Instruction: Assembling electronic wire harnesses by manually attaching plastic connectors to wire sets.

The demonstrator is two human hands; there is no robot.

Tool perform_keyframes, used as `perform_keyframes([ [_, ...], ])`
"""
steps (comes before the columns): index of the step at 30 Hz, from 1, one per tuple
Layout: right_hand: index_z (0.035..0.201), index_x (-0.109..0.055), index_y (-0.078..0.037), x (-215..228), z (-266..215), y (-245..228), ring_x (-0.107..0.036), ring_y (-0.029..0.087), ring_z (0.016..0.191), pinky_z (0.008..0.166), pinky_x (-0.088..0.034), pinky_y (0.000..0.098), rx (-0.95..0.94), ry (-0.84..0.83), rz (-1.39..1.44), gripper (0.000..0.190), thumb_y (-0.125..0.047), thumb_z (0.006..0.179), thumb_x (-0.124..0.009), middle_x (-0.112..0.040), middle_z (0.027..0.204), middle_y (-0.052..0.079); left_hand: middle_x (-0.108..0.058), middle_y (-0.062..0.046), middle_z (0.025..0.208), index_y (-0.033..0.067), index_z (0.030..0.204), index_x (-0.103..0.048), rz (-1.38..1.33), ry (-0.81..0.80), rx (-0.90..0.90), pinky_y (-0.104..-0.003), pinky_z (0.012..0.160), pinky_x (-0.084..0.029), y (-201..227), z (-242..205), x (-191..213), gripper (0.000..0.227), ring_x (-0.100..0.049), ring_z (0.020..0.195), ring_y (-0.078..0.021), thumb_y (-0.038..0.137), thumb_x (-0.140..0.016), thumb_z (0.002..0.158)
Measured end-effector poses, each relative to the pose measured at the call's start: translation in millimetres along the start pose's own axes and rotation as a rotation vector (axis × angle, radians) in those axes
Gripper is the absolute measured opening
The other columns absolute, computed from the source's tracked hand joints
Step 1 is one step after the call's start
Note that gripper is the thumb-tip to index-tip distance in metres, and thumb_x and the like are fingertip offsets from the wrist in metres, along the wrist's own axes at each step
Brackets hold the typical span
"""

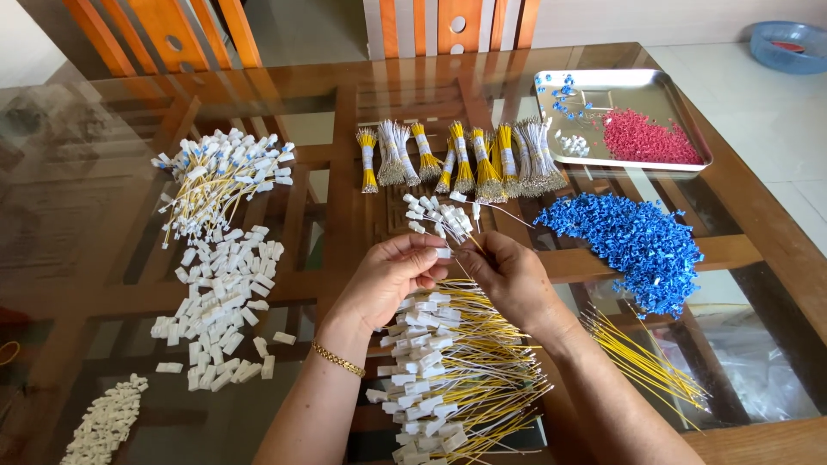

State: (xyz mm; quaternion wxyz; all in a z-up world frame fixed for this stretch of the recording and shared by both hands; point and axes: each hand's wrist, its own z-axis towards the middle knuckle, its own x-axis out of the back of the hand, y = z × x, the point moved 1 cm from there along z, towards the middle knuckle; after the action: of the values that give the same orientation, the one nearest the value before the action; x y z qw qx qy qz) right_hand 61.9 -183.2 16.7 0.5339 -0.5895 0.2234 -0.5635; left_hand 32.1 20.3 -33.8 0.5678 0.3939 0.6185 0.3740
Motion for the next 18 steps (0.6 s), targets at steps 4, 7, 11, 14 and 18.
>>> perform_keyframes([
  [4,0.093,-0.076,-0.01,2.1,-0.1,1.8,-0.062,0.02,0.067,0.063,-0.051,0.0348,-0.037,-0.008,-0.022,0.01,-0.019,0.093,-0.074,-0.067,0.069,0.009,-0.077,-0.015,0.097,0.0053,0.119,-0.071,0.005,-0.001,-0.003,-0.024,0.07,-0.059,1.7,-1.6,-3.0,0.027,-0.075,0.081,-0.0183,0.012,-0.073,0.093],
  [7,0.094,-0.075,-0.009,0.7,0.6,1.0,-0.069,0.027,0.072,0.068,-0.054,0.0384,0.064,-0.025,-0.081,0.011,-0.02,0.093,-0.073,-0.066,0.075,0.014,-0.076,-0.015,0.095,0.0039,0.118,-0.071,0.045,-0.017,-0.009,-0.023,0.07,-0.058,1.9,-3.4,-7.3,0.027,-0.074,0.081,-0.0176,0.013,-0.073,0.093],
  [11,0.094,-0.073,-0.009,0.0,0.6,5.5,-0.069,0.029,0.075,0.069,-0.054,0.0393,0.081,-0.047,-0.105,0.011,-0.02,0.094,-0.071,-0.065,0.075,0.014,-0.076,-0.014,0.095,0.0031,0.116,-0.072,0.072,-0.01,-0.013,-0.023,0.07,-0.059,-1.9,-5.3,-6.6,0.026,-0.074,0.082,-0.0181,0.013,-0.075,0.092],
  [14,0.094,-0.072,-0.008,-0.2,-4.8,1.1,-0.069,0.031,0.075,0.069,-0.054,0.0407,0.063,-0.064,-0.123,0.013,-0.021,0.095,-0.07,-0.066,0.076,0.015,-0.076,-0.015,0.095,0.0015,0.115,-0.072,0.155,-0.029,-0.02,-0.025,0.071,-0.058,8.2,-10.2,-9.6,0.027,-0.073,0.083,-0.0186,0.014,-0.076,0.091],
  [18,0.095,-0.072,-0.002,0.0,-14.0,0.7,-0.07,0.045,0.081,0.072,-0.055,0.0518,0.11,-0.191,-0.137,0.013,-0.014,0.092,-0.068,-0.069,0.083,0.026,-0.076,-0.022,0.102,0.0001,0.121,-0.072,0.623,-0.027,-0.007,-0.037,0.081,-0.059,66.2,-33.5,-20.2,0.032,-0.073,0.091,-0.0314,0.013,-0.071,0.091],
])
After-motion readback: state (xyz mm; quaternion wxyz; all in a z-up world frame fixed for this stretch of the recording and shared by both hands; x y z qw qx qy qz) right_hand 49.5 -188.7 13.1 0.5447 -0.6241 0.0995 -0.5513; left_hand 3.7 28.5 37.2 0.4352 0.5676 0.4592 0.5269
